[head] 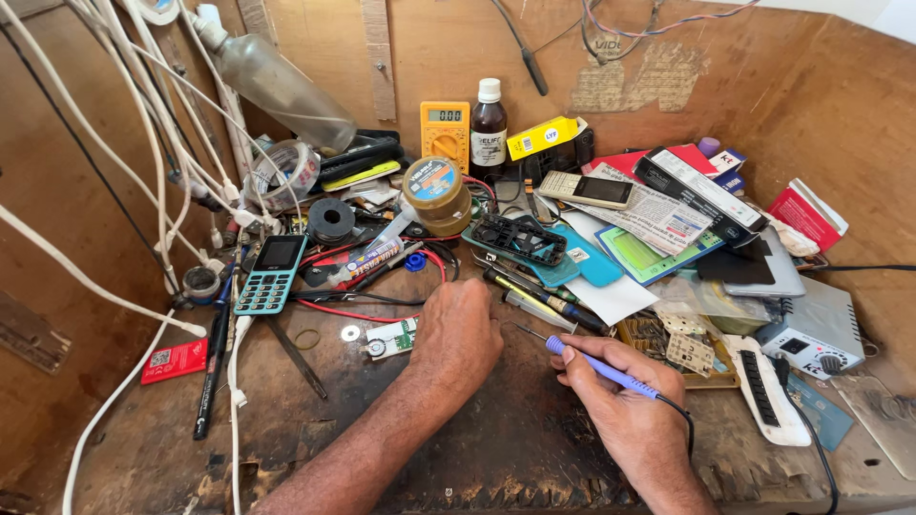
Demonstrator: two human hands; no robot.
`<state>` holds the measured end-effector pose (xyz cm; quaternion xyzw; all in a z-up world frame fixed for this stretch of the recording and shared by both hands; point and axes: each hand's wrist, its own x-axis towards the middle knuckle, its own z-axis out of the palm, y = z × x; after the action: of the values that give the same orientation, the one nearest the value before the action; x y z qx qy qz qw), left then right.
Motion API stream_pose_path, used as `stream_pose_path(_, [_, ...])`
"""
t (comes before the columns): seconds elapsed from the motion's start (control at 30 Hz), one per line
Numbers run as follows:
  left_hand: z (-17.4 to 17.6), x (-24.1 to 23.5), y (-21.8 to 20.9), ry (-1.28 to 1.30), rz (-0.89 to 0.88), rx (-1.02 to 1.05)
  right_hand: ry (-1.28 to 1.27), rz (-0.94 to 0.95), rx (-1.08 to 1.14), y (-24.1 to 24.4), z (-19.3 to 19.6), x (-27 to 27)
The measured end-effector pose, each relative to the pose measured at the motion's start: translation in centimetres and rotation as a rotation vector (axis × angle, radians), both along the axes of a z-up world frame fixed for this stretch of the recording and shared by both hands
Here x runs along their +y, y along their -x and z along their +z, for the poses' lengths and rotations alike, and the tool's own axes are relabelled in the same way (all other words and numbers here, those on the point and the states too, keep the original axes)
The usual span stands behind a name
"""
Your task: The person works on a small green circuit board on a cluttered workbench. They use a soldering iron to heat components, apply flux from a tube, and handle a multimeter and other tools while adjusting the board and nearby items.
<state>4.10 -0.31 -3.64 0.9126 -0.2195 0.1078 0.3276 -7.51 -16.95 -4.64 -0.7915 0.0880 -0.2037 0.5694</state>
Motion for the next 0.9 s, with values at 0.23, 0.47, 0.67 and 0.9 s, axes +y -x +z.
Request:
stream_pose_path(0.23, [0.39,-0.04,0.19,-0.019,0.003,0.029,0.075,-0.017,0.045,0.18,0.67,0.35])
stream_pose_path(0.47, [0.41,0.02,0.3,0.0,0.003,0.011,0.121,-0.028,0.041,0.28,0.9,0.52])
stream_pose_path(0.67, [0.19,0.0,0.31,0.001,0.013,0.02,0.163,-0.063,0.087,0.36,1.13,0.76])
stream_pose_path(0.9, [0.17,-0.06,0.32,-0.002,0.011,0.015,0.113,-0.028,0.027,0.43,1.01,0.65])
